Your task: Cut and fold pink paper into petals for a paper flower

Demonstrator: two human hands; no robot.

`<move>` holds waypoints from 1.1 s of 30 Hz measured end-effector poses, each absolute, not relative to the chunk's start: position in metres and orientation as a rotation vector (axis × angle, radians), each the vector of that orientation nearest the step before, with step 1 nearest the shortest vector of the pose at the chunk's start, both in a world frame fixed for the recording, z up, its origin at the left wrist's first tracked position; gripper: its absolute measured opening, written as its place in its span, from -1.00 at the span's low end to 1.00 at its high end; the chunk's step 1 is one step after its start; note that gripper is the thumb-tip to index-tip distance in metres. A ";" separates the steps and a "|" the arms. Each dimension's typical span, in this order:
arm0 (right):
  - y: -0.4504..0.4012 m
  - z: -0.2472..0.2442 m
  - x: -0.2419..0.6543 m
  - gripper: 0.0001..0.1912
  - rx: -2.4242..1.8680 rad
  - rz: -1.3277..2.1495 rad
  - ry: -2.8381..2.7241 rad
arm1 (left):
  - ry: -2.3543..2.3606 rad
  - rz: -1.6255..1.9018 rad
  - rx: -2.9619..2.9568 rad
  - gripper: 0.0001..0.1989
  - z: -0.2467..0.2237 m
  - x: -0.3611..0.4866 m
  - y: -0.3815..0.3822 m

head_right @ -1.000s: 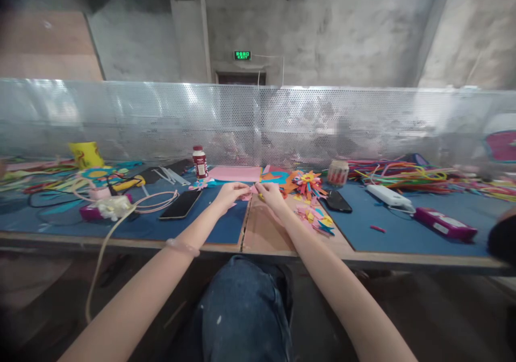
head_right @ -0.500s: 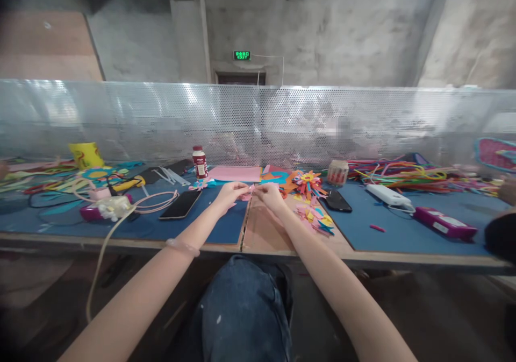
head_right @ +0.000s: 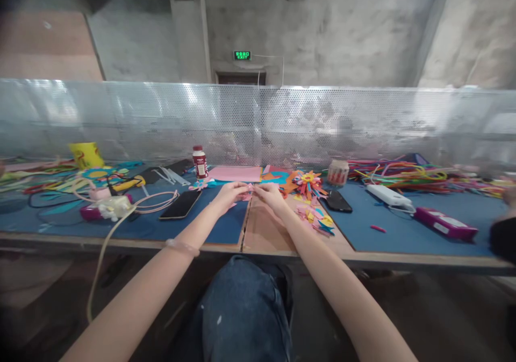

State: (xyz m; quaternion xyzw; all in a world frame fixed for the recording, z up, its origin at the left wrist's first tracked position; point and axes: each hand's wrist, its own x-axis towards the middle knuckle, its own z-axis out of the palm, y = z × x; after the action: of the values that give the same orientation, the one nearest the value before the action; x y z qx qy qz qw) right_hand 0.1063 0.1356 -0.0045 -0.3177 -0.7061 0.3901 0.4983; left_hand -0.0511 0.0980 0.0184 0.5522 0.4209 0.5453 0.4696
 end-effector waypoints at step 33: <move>0.132 0.003 0.104 -0.83 -0.752 0.337 -1.736 | 0.887 1.014 1.259 -0.51 0.013 -0.049 0.100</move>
State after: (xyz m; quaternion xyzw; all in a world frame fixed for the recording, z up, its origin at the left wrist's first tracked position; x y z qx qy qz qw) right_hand 0.1038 0.1323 0.0029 -0.3208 -0.7403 0.1440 0.5730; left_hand -0.0492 0.1003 0.0133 0.5439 0.3833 0.4384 0.6042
